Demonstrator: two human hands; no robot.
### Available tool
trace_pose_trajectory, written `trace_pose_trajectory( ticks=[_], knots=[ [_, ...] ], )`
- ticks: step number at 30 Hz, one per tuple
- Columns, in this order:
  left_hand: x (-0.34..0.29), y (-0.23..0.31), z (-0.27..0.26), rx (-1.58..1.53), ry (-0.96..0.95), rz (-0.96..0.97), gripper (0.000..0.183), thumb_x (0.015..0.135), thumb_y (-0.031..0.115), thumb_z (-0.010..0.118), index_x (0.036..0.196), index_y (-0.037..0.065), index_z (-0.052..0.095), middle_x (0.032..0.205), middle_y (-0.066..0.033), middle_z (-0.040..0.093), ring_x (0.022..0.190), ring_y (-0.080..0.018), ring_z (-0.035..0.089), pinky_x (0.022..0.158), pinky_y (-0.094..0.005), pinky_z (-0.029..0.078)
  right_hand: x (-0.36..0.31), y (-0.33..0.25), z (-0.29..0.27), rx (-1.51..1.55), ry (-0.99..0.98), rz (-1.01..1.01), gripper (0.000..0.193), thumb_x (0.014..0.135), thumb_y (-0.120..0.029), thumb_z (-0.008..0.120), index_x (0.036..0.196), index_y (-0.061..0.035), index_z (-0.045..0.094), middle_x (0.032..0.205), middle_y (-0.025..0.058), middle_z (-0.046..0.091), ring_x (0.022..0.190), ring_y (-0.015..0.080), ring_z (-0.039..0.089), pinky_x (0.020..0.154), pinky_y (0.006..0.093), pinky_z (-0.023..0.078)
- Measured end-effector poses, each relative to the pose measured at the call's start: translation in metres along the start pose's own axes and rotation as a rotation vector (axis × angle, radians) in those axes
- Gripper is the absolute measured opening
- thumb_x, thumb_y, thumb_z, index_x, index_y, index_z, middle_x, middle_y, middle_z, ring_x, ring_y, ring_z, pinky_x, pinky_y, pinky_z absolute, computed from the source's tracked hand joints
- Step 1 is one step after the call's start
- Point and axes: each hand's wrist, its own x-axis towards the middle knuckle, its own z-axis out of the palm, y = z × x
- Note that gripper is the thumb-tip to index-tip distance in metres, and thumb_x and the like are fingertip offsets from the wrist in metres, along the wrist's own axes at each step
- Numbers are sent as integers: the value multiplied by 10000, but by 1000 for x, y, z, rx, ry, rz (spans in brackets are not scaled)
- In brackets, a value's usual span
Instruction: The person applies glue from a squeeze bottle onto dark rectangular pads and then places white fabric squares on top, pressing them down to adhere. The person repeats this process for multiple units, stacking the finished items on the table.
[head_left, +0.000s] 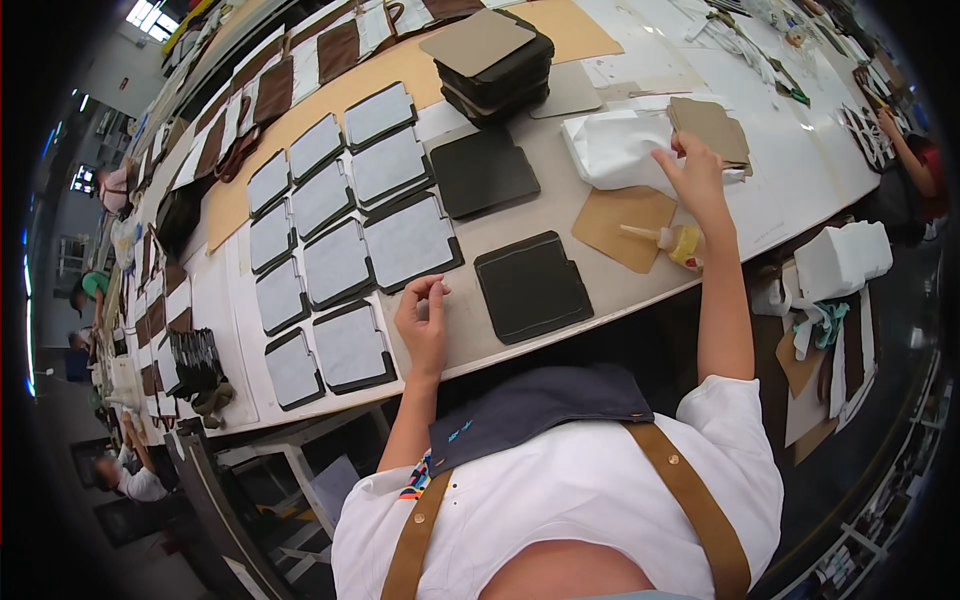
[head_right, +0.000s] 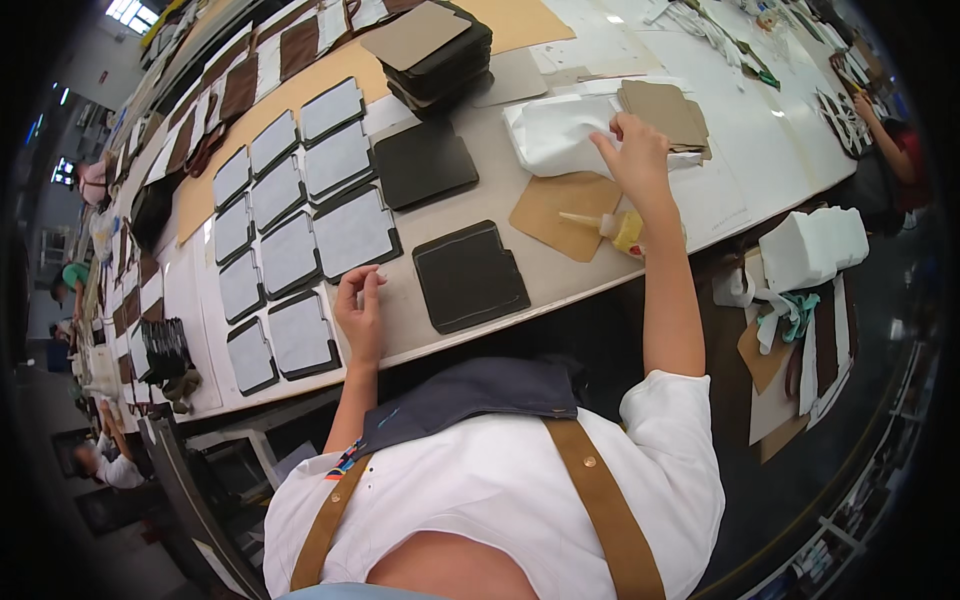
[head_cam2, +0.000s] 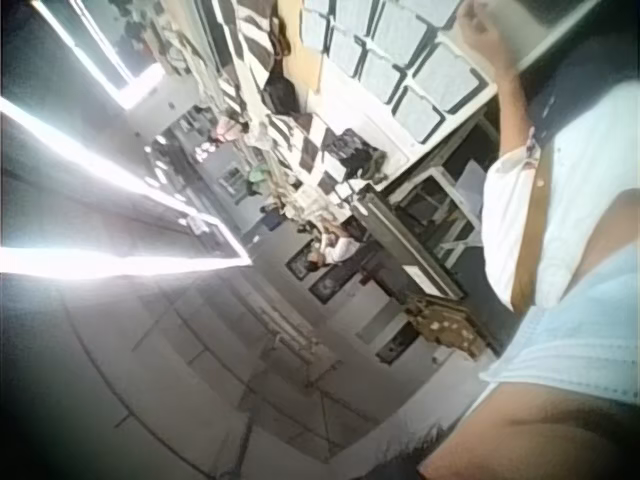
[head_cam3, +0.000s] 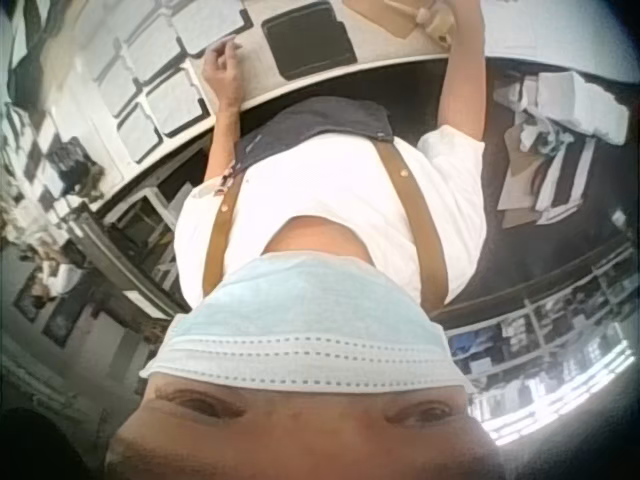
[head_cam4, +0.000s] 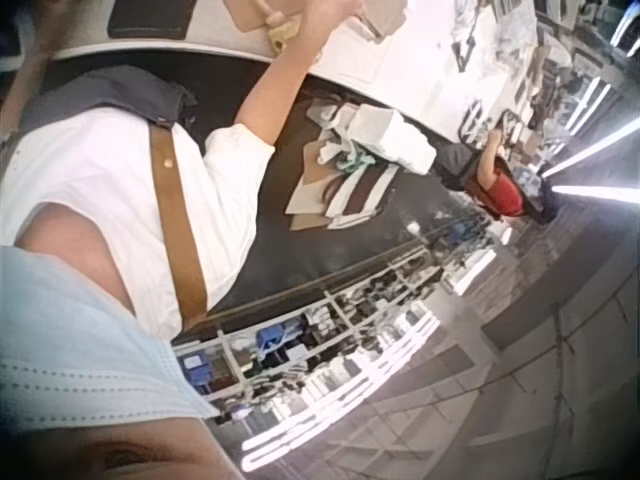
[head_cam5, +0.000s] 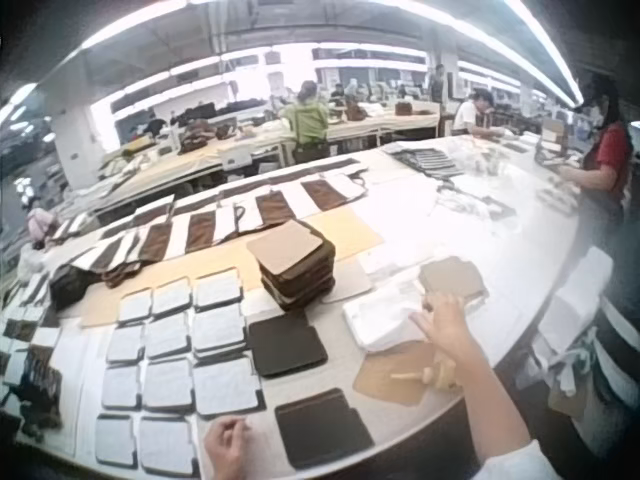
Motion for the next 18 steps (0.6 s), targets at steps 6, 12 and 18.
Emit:
trace_pose_trajectory(
  ticks=[6, 12, 18],
  knots=[
    [-5, 6, -2, -25, -40, 20, 150, 970, 71, 619, 1093, 6, 674, 920, -53, 684, 868, -120, 628, 821, -265, 480, -37, -127, -3, 454, -195, -282, 192, 877, -156, 688, 900, -9, 565, 874, 135, 624, 785, 296, 640, 738, 374, 514],
    [-6, 16, 4, -454, -256, -239, 492, 1002, 236, 622, 1410, 18, 455, 1236, -96, 612, 1142, -159, 574, 977, -331, 460, -90, -201, 18, 600, -502, -598, 155, 887, -64, 685, 977, -22, 566, 842, 131, 651, 739, 298, 641, 687, 353, 510],
    [-4, 33, -6, -930, -295, -416, 623, 972, 340, 668, 1421, -12, 418, 1344, -120, 566, 1245, -174, 520, 1109, -358, 366, -86, -192, 14, 934, -458, -199, 171, 890, -25, 725, 1035, -19, 634, 845, -4, 675, 799, 20, 604, 683, 199, 478]
  ],
)
